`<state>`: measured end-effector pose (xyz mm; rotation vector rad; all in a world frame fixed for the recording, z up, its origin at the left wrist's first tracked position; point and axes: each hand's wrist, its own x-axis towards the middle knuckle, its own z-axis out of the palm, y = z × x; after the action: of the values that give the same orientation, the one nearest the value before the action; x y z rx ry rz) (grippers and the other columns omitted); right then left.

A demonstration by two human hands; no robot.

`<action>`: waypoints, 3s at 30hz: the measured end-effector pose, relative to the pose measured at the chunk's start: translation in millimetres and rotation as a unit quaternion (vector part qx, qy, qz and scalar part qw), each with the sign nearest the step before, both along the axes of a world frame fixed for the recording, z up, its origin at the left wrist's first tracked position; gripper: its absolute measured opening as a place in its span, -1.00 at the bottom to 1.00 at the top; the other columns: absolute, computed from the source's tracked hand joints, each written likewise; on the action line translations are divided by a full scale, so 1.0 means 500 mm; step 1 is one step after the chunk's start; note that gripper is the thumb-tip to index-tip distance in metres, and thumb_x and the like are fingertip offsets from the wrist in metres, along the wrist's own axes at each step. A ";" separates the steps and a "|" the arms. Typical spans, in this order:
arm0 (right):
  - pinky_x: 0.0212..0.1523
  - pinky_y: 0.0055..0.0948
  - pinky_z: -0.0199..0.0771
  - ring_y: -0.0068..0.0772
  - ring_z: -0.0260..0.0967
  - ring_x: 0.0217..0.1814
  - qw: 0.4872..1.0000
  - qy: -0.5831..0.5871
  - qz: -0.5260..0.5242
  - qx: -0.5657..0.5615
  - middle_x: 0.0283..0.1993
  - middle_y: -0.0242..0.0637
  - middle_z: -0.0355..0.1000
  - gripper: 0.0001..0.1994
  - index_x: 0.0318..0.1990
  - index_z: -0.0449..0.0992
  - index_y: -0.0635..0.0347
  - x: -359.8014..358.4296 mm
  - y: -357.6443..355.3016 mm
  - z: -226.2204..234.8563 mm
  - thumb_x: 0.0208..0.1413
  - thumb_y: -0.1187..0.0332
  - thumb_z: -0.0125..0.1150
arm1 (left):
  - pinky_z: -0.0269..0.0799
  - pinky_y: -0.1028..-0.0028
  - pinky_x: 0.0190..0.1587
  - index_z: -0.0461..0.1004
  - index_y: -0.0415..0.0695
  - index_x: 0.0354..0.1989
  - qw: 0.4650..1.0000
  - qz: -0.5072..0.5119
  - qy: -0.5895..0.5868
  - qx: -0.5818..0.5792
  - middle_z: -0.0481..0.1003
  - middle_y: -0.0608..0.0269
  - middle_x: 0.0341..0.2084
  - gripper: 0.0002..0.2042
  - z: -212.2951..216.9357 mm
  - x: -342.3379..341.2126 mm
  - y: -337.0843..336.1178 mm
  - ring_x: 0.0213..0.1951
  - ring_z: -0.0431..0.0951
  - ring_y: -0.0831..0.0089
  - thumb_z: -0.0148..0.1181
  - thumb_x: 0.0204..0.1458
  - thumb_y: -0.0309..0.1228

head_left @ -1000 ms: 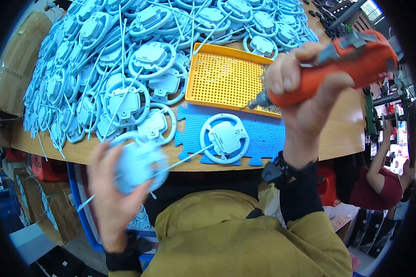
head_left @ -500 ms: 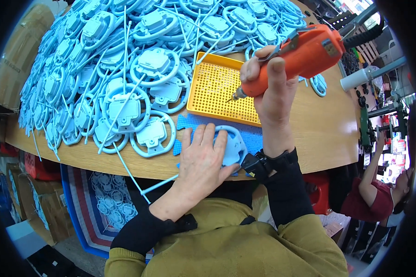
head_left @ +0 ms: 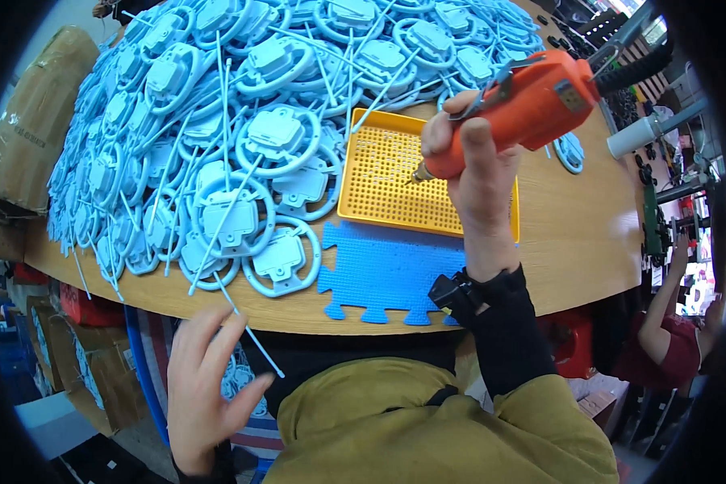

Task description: Assembling blue plastic components using an electric screwdriver at a factory workbench.

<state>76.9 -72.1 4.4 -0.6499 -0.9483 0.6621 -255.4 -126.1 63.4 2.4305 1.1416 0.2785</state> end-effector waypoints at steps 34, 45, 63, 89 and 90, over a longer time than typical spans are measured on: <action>-0.37 -0.47 0.37 -0.48 0.34 -0.48 0.998 -0.046 -0.049 -0.004 -0.55 -0.37 0.36 -0.64 -0.24 0.40 0.16 0.020 0.024 0.005 0.03 0.07 0.29 | 0.11 0.13 0.05 0.34 -0.21 0.06 0.980 -0.114 -0.114 0.116 0.40 0.14 -0.10 -0.33 -0.187 0.245 0.023 -0.03 0.33 0.13 0.38 -0.31 -0.21; -0.36 -0.46 0.39 -0.48 0.35 -0.47 0.997 -0.060 -0.045 -0.034 -0.54 -0.38 0.38 -0.64 -0.28 0.41 0.13 0.016 0.042 -0.022 -0.01 0.06 0.33 | 0.09 0.12 0.10 0.29 -0.25 0.08 0.990 -0.061 -0.098 0.087 0.27 -0.01 0.02 -0.25 -0.197 0.245 0.012 0.06 0.25 0.08 0.42 -0.35 -0.20; -0.36 -0.45 0.38 -0.49 0.34 -0.48 0.994 -0.072 -0.075 -0.030 -0.55 -0.39 0.37 -0.63 -0.26 0.39 0.15 0.010 0.033 -0.003 0.01 0.05 0.31 | 0.12 0.15 0.07 0.31 -0.24 0.01 0.988 -0.050 -0.116 0.093 0.28 0.00 -0.04 -0.31 -0.193 0.248 0.006 0.01 0.27 0.07 0.41 -0.36 -0.22; -0.52 -0.52 0.36 -0.49 0.31 -0.53 0.991 -0.070 0.031 -0.109 -0.56 -0.34 0.33 -0.50 -0.24 0.33 0.17 -0.092 -0.150 0.012 -0.05 -0.06 0.32 | 0.07 0.12 0.11 0.34 -0.18 -0.06 0.990 -0.021 -0.116 0.082 0.30 0.03 -0.09 -0.37 -0.193 0.267 -0.001 0.00 0.28 0.11 0.42 -0.35 -0.21; -0.52 -0.52 0.36 -0.48 0.31 -0.53 0.991 -0.067 0.034 -0.115 -0.55 -0.34 0.33 -0.50 -0.23 0.33 0.17 -0.091 -0.149 0.009 -0.05 -0.06 0.32 | 0.11 0.21 0.06 0.33 -0.12 -0.02 0.990 -0.022 -0.103 0.095 0.30 0.07 -0.09 -0.36 -0.190 0.267 0.000 -0.01 0.28 0.14 0.43 -0.36 -0.23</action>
<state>31.6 -146.5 8.8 -0.8773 -1.0304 0.8033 -121.8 -125.9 -31.7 2.5139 1.0110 0.6346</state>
